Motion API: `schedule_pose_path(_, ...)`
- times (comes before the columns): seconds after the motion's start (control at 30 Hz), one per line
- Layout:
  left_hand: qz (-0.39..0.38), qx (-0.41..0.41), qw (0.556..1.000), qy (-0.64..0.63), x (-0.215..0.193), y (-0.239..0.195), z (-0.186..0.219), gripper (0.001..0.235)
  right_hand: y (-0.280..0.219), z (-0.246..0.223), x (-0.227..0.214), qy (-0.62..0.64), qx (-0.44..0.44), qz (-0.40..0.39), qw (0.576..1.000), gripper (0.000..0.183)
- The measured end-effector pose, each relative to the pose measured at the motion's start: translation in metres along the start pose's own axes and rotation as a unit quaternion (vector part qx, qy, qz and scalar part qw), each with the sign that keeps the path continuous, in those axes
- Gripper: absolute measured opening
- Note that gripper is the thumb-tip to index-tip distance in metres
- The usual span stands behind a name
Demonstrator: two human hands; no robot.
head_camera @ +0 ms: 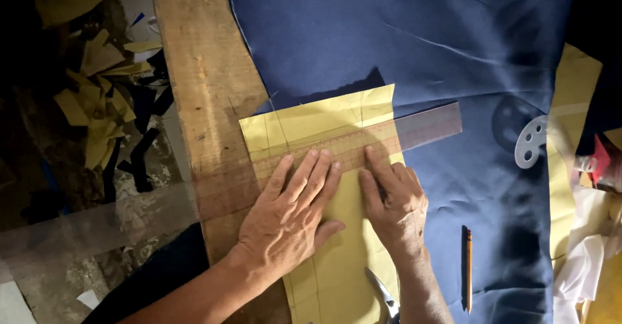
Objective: Marking and cutting fabric using a paper pattern, ruler, pencil, and scissors on a wooden workbench.
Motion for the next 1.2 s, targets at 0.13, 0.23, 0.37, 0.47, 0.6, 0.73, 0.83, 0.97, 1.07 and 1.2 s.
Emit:
schedule_pose_path(0.13,-0.013,0.010,1.000,0.021,0.000,-0.001,0.001,0.090,-0.001,0.000,-0.001,-0.004,0.006,0.005,1.000,0.031)
schedule_pose_path(0.23,-0.009,0.008,1.000,0.020,0.001,-0.001,0.001,0.091,0.000,-0.002,-0.002,-0.002,0.008,-0.001,1.000,0.032)
schedule_pose_path(0.37,-0.010,0.011,0.999,0.030,0.000,0.000,0.001,0.093,0.001,-0.004,-0.002,-0.002,-0.003,0.004,1.000,0.032)
schedule_pose_path(0.47,-0.016,0.003,1.000,0.024,0.003,0.000,0.002,0.093,0.001,-0.002,-0.003,-0.002,0.002,-0.011,1.000,0.034)
schedule_pose_path(0.6,-0.024,-0.023,0.998,-0.045,0.004,0.003,0.005,0.096,0.014,0.004,-0.010,0.059,-0.007,-0.051,0.997,0.042)
schedule_pose_path(0.73,-0.026,-0.018,0.999,0.038,-0.002,0.004,0.009,0.102,0.065,-0.019,-0.018,0.045,-0.085,-0.054,0.994,0.031)
schedule_pose_path(0.83,-0.025,-0.011,0.999,0.048,-0.007,0.007,0.008,0.099,0.104,-0.034,-0.006,0.050,-0.110,-0.122,0.985,0.033)
schedule_pose_path(0.97,-0.024,-0.020,0.999,0.022,-0.004,0.006,0.009,0.096,0.140,-0.038,0.021,0.002,-0.105,-0.260,0.960,0.043)
schedule_pose_path(1.07,-0.061,-0.017,0.998,0.025,0.004,0.001,0.011,0.088,0.150,-0.041,0.020,-0.032,-0.087,-0.339,0.936,0.026)
schedule_pose_path(1.2,-0.020,-0.023,0.998,0.050,-0.005,0.005,0.009,0.091,0.144,-0.040,0.016,-0.035,-0.112,-0.338,0.934,0.021)
Point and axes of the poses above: each hand's wrist, its own y-axis towards the middle knuckle, its own x-axis out of the palm, z = x × y, the point moved 3 cm from there along y, towards the middle knuckle, and after that the axes turned 9 degrees about z, right-handed, at the moved point
